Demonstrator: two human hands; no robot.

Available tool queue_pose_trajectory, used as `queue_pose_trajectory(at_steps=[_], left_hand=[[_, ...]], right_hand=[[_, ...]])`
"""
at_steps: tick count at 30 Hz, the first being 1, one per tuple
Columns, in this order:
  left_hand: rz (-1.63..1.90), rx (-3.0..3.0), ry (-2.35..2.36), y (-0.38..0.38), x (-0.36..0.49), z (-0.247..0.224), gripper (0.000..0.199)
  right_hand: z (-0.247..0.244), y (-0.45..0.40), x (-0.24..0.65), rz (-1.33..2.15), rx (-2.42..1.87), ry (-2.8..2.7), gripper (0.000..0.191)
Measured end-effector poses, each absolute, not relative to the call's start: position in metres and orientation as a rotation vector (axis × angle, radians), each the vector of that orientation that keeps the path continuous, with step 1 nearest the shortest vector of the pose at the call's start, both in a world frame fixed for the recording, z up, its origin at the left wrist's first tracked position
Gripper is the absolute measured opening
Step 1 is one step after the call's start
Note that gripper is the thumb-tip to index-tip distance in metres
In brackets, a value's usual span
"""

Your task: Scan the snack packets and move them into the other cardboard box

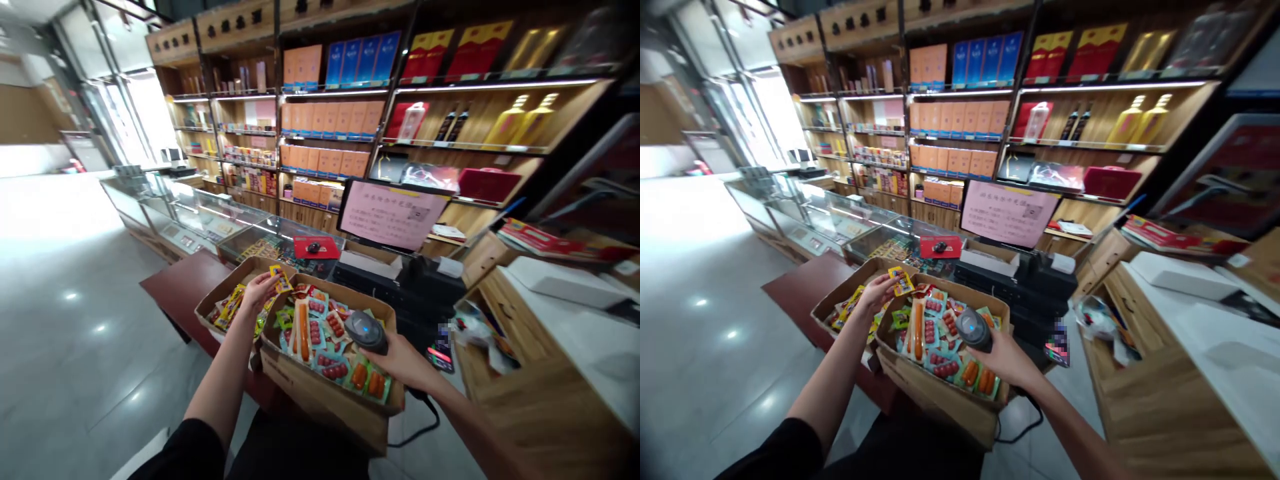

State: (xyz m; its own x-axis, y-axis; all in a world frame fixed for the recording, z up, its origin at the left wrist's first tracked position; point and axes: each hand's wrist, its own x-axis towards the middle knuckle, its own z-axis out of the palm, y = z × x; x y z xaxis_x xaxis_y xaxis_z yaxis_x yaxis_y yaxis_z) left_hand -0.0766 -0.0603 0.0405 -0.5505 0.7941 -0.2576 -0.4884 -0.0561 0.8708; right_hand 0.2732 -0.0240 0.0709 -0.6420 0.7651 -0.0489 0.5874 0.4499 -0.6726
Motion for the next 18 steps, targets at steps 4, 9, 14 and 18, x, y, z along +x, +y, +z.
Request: queue_pose_trajectory(at_steps=[4,9,14,18], left_hand=[[1.921,0.264,1.268,-0.093,-0.109,0.047,0.049],[1.905,0.232,1.268,-0.103,-0.103,0.045,0.045],[1.722,0.357,1.250,-0.078,-0.062,0.034,0.047],[1.563,0.505,1.250,-0.055,-0.022,0.028,0.052]], right_hand=[[0.064,-0.012,0.265,0.987,-1.096,-2.459,0.049],[0.064,-0.009,0.258,0.962,-1.068,-2.468,0.049],[0.072,-0.015,0.263,0.964,-1.093,-2.441,0.050],[0.080,-0.024,0.274,0.929,-1.181,-2.382,0.050]])
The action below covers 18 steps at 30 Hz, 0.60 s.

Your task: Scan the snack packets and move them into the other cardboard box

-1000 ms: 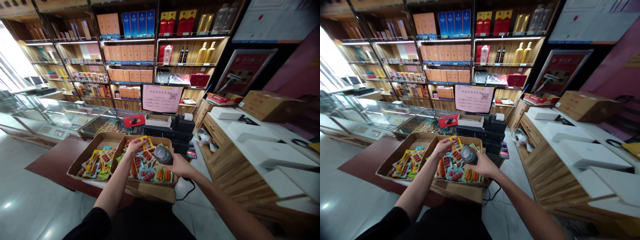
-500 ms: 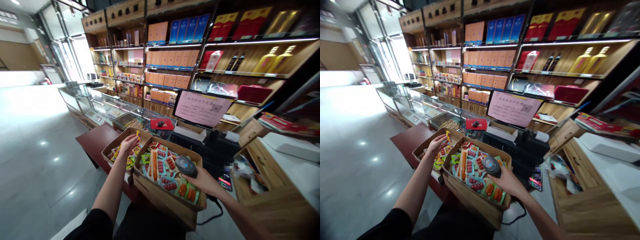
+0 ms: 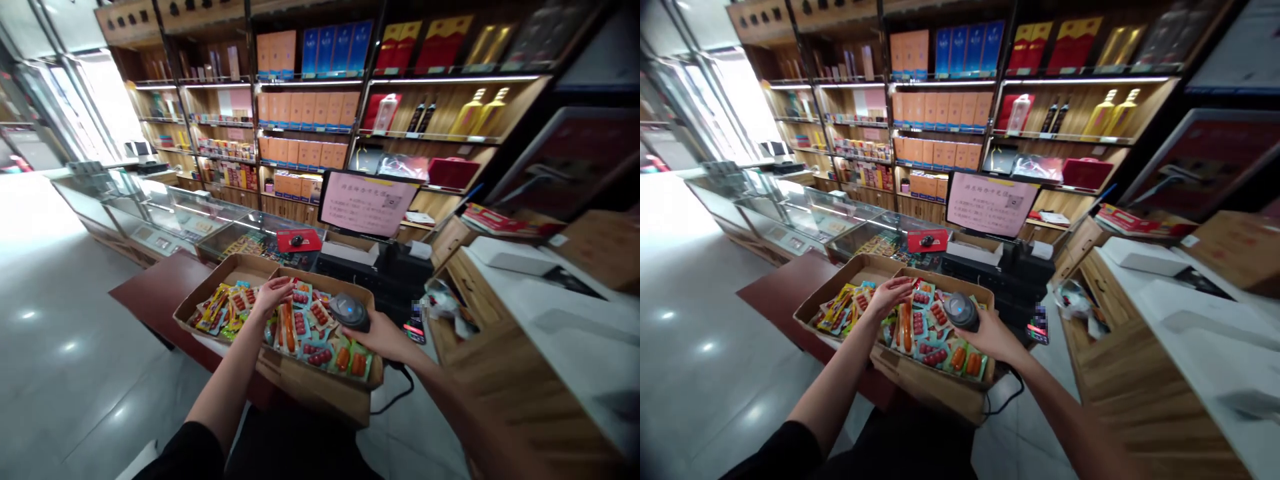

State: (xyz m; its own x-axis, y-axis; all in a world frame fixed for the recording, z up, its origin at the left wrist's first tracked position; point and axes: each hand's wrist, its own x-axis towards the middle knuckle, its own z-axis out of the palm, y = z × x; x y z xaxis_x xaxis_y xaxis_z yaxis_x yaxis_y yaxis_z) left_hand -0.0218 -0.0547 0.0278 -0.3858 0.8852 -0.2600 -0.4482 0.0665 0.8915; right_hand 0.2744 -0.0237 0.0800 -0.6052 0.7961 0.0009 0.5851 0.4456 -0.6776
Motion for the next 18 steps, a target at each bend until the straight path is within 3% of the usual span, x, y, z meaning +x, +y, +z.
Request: queue_pose_trajectory(at_steps=[8,13,18], left_hand=[[1.259,0.811,1.338,-0.020,0.042,0.005,0.054],[0.967,1.469,1.789,-0.023,0.057,-0.004,0.045],[0.406,1.981,2.151,-0.036,0.069,-0.004,0.068]], right_hand=[[0.078,-0.035,0.298,0.888,-1.252,-2.303,0.040],[0.063,-0.035,0.303,0.911,-1.267,-2.248,0.041],[0.057,-0.033,0.301,0.930,-1.211,-2.231,0.043]])
